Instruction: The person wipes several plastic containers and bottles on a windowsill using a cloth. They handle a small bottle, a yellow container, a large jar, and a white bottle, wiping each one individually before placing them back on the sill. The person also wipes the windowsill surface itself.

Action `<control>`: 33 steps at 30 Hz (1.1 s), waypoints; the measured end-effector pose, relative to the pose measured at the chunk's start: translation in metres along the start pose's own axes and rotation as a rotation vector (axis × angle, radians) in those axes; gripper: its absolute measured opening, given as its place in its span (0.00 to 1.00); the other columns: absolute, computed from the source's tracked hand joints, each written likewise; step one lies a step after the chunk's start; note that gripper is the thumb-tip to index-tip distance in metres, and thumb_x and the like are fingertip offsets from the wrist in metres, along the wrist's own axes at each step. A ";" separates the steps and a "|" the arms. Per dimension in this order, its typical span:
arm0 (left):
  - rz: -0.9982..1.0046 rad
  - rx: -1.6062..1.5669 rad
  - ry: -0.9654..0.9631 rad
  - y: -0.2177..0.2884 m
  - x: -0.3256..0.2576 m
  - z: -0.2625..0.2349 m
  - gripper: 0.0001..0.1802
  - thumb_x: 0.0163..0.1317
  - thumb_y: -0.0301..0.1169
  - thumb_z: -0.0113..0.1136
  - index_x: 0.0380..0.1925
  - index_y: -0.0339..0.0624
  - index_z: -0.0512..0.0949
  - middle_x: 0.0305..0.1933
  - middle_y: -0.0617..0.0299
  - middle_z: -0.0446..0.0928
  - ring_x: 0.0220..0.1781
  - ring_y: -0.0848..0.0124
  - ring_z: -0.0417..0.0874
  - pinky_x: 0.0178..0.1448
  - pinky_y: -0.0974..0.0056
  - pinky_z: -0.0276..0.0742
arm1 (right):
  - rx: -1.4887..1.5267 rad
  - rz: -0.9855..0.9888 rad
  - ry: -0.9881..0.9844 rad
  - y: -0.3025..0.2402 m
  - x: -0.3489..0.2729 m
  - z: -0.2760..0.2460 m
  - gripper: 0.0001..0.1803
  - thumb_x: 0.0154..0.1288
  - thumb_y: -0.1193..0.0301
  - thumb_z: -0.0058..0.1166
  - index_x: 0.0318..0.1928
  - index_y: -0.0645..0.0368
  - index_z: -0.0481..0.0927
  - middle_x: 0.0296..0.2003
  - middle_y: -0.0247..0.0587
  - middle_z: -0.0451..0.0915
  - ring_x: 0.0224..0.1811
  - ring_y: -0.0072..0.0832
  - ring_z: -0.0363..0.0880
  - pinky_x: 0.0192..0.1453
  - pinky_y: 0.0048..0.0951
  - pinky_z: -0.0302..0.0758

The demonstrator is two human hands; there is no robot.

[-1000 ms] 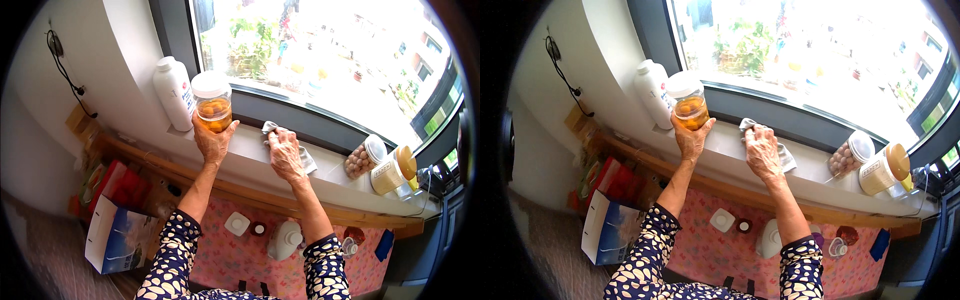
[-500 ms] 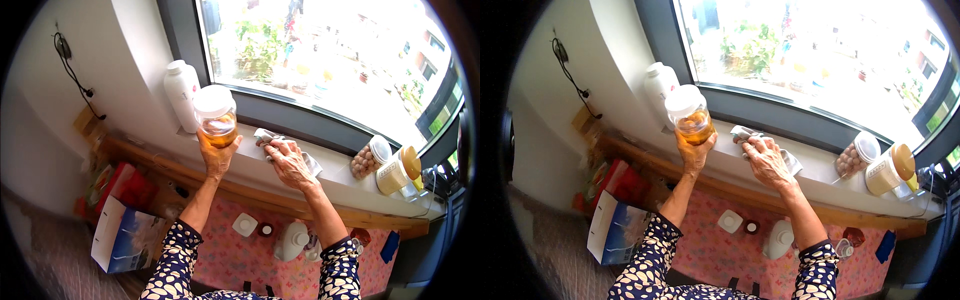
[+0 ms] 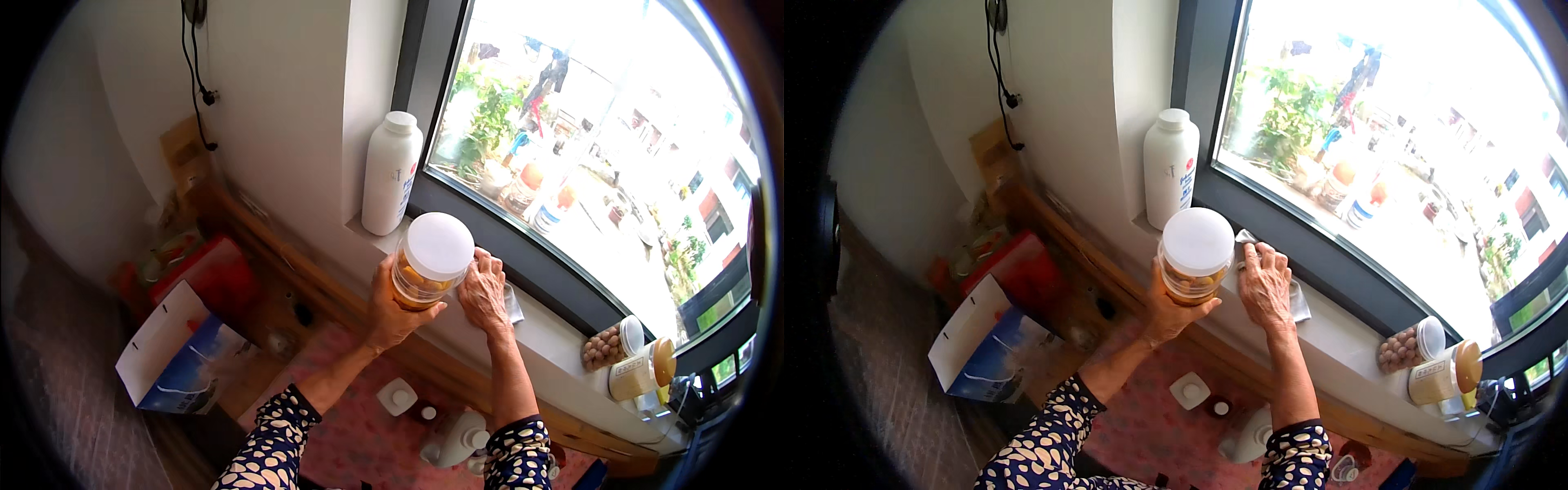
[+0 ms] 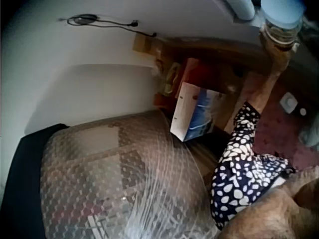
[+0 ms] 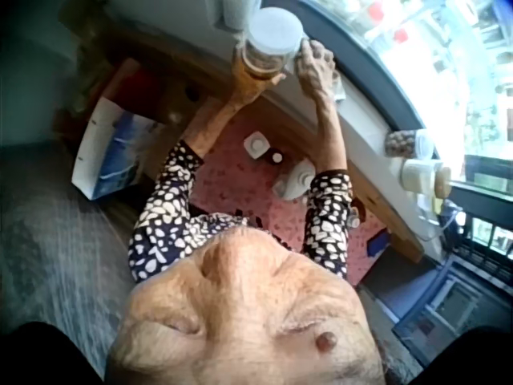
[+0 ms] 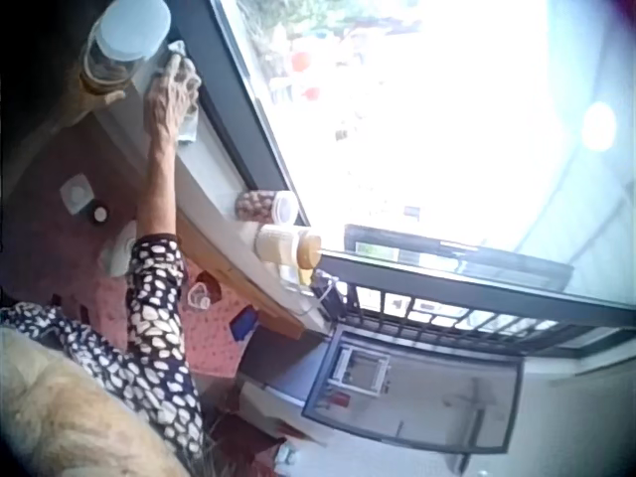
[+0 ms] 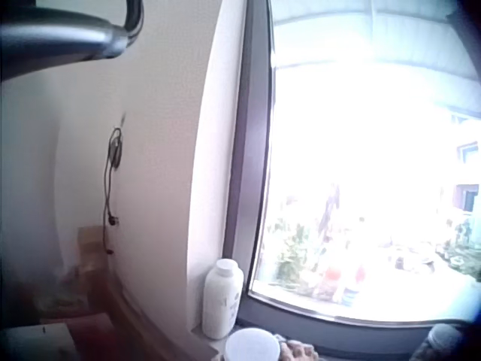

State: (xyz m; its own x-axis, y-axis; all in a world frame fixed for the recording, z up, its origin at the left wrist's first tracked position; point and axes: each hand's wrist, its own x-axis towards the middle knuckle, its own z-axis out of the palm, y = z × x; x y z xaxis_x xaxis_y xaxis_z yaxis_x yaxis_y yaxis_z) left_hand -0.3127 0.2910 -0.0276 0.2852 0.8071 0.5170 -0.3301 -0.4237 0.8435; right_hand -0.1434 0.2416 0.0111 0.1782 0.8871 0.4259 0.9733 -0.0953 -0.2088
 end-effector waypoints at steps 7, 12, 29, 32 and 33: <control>-0.016 -0.031 0.025 0.022 -0.025 -0.020 0.48 0.41 0.26 0.77 0.61 0.40 0.56 0.56 0.56 0.65 0.60 0.65 0.69 0.63 0.60 0.70 | 0.377 -0.262 -0.076 -0.015 -0.009 -0.022 0.13 0.54 0.77 0.55 0.42 0.57 0.79 0.44 0.38 0.76 0.48 0.40 0.71 0.53 0.37 0.70; -0.086 -0.003 0.032 0.038 -0.044 -0.043 0.46 0.40 0.24 0.76 0.58 0.40 0.58 0.56 0.57 0.66 0.59 0.67 0.70 0.61 0.62 0.71 | 0.585 -0.115 0.181 -0.022 0.014 -0.017 0.10 0.59 0.76 0.53 0.42 0.59 0.78 0.40 0.48 0.76 0.42 0.45 0.74 0.48 0.39 0.72; -0.124 0.017 -0.012 0.063 -0.069 -0.053 0.45 0.40 0.27 0.78 0.57 0.40 0.59 0.56 0.56 0.67 0.58 0.67 0.72 0.59 0.62 0.73 | 0.991 0.277 0.337 -0.095 -0.044 -0.066 0.07 0.63 0.73 0.50 0.40 0.61 0.77 0.28 0.33 0.76 0.29 0.19 0.72 0.34 0.22 0.71; -0.125 -0.023 -0.030 0.073 -0.076 -0.040 0.45 0.41 0.27 0.77 0.58 0.40 0.59 0.56 0.56 0.66 0.58 0.67 0.71 0.60 0.62 0.72 | 0.974 0.296 0.490 -0.124 -0.055 -0.120 0.07 0.60 0.76 0.53 0.40 0.61 0.77 0.29 0.33 0.75 0.30 0.21 0.71 0.35 0.23 0.70; -0.105 0.012 -0.050 0.076 -0.077 -0.037 0.45 0.41 0.27 0.77 0.58 0.40 0.58 0.56 0.56 0.66 0.58 0.67 0.71 0.61 0.62 0.71 | 0.847 0.134 0.469 -0.128 -0.060 -0.122 0.09 0.57 0.76 0.54 0.40 0.60 0.78 0.31 0.35 0.75 0.32 0.25 0.72 0.37 0.26 0.71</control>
State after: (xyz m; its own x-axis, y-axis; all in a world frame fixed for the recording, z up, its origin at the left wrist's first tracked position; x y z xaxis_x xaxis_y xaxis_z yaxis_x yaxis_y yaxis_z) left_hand -0.3934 0.2119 -0.0092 0.3621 0.8260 0.4320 -0.2857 -0.3428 0.8949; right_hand -0.2608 0.1453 0.1200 0.4976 0.6050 0.6216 0.5477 0.3366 -0.7660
